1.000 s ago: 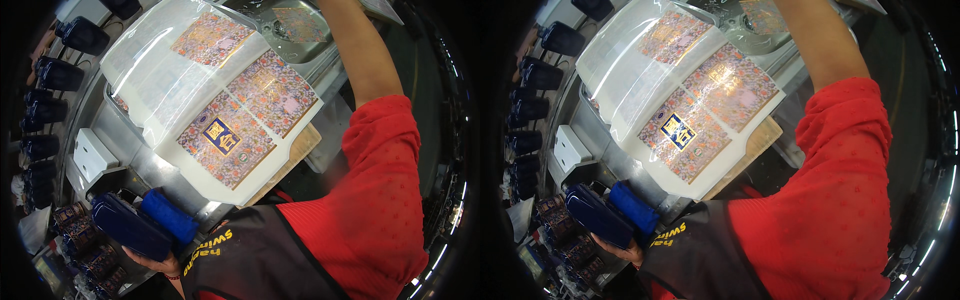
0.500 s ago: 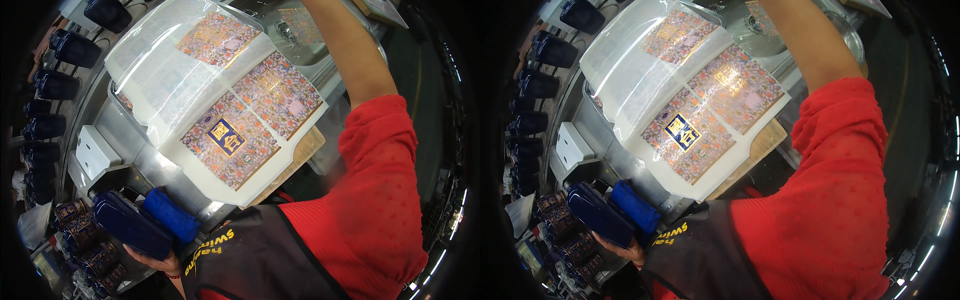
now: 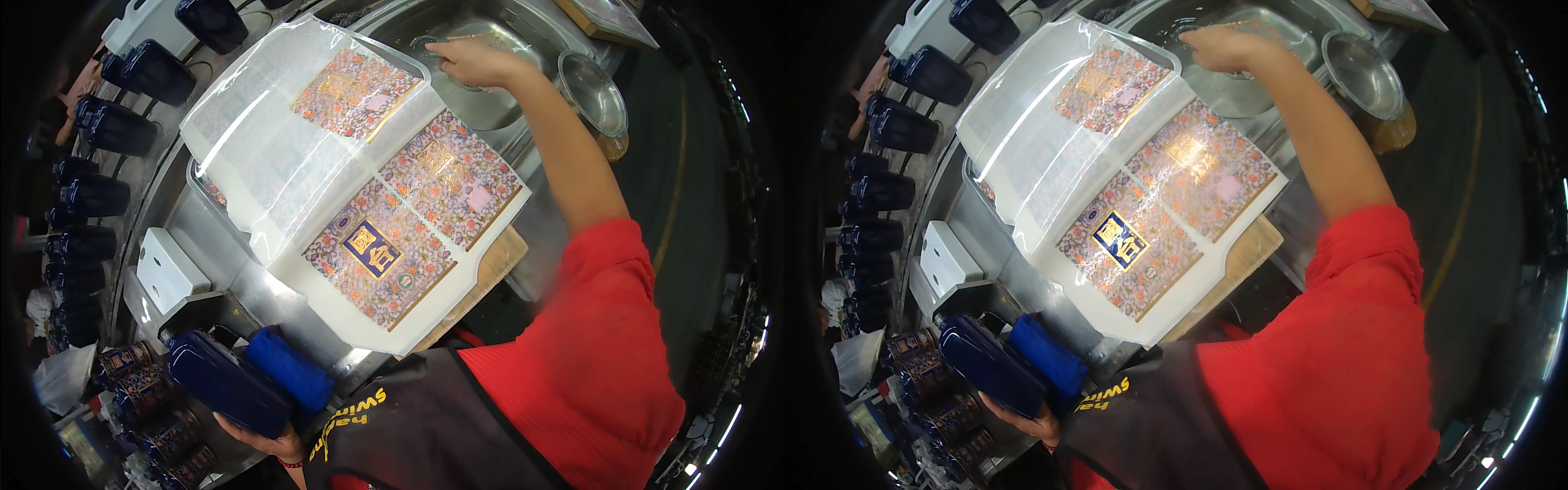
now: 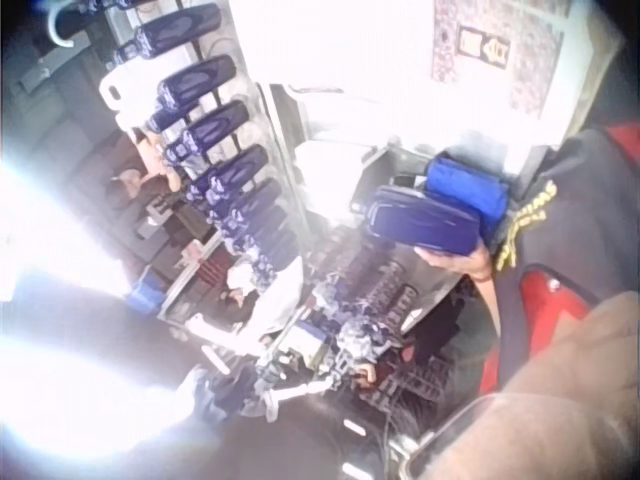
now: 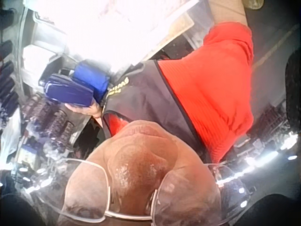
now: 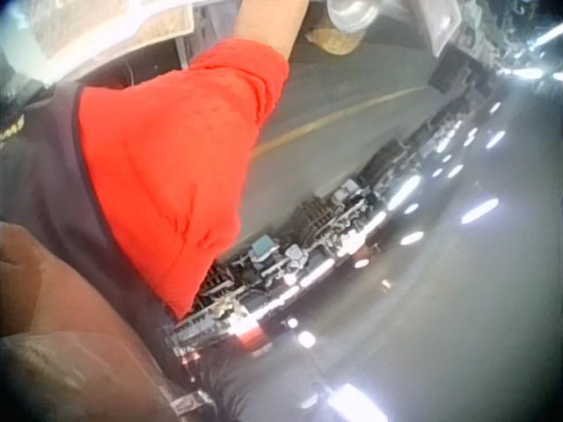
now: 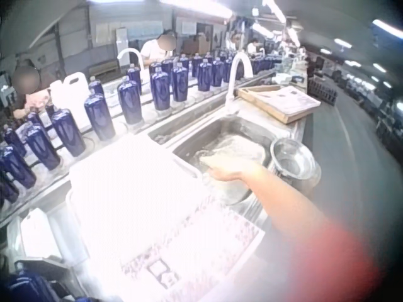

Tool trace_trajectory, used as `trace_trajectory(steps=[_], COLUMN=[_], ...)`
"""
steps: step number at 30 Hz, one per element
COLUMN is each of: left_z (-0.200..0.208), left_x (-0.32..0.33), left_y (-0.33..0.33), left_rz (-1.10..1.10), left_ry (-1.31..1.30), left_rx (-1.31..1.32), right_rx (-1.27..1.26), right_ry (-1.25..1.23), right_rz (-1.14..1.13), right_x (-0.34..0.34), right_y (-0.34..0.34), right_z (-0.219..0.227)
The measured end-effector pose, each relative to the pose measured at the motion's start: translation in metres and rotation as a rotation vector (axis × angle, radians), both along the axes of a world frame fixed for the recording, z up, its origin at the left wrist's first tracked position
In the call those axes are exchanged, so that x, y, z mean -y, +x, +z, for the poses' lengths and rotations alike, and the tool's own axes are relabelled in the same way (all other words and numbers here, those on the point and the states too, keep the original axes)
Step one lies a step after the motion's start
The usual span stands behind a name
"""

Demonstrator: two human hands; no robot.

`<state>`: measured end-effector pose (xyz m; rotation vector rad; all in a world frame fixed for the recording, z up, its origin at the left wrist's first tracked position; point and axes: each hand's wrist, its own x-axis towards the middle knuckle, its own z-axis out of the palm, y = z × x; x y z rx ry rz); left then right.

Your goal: The person applies decorative stickers to a blue bottle, smoothing them with a green card and rotating the bottle to cover multiple sides. The person also handles a sheet of stickers and a blue cloth during the process.

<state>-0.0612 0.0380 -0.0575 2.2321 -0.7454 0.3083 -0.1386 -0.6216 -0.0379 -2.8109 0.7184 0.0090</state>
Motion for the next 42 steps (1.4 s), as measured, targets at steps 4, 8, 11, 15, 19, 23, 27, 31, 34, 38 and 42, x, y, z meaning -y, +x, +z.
trace_trajectory(steps=[4, 8, 11, 15, 19, 23, 27, 31, 34, 38, 42], left_z=[-0.003, -0.005, -0.003, -0.003, 0.000, 0.010, 0.020, 0.022, 0.021, 0.022, 0.024], left_x=[-0.007, -0.006, -0.004, -0.005, -0.005, 0.007, 0.025, 0.029, 0.025, 0.026, 0.033], left_y=[0.003, 0.007, 0.006, 0.005, 0.010, 0.004, -0.018, -0.021, -0.020, -0.023, -0.024], left_rz=[-0.004, -0.008, 0.016, 0.007, -0.030, -0.037, -0.044, -0.022, -0.010, 0.005, 0.000], left_ry=[0.066, 0.064, 0.092, 0.116, 0.167, 0.207, 0.240, 0.288, 0.282, 0.262, 0.240], left_rx=[0.053, 0.089, 0.123, 0.157, 0.213, 0.232, 0.214, 0.269, 0.263, 0.236, 0.229], right_rx=[0.122, 0.246, 0.326, 0.311, 0.275, 0.253, 0.205, 0.197, 0.206, 0.462, 0.605], right_ry=[0.400, 0.670, 0.738, 0.714, 0.690, 0.691, 0.520, 0.437, 0.319, 0.158, 0.038], right_rz=[-0.086, -0.081, -0.099, -0.106, -0.151, -0.083, 0.024, 0.003, 0.074, -0.077, -0.129], right_x=[-0.029, -0.041, -0.045, -0.049, -0.055, -0.054, -0.049, -0.064, -0.071, -0.054, -0.050], right_y=[-0.022, -0.023, -0.019, -0.011, -0.006, -0.009, -0.013, -0.026, -0.055, -0.108, -0.142], right_z=[-0.009, -0.013, -0.013, -0.011, -0.014, -0.018, -0.011, -0.002, 0.001, -0.004, -0.020])
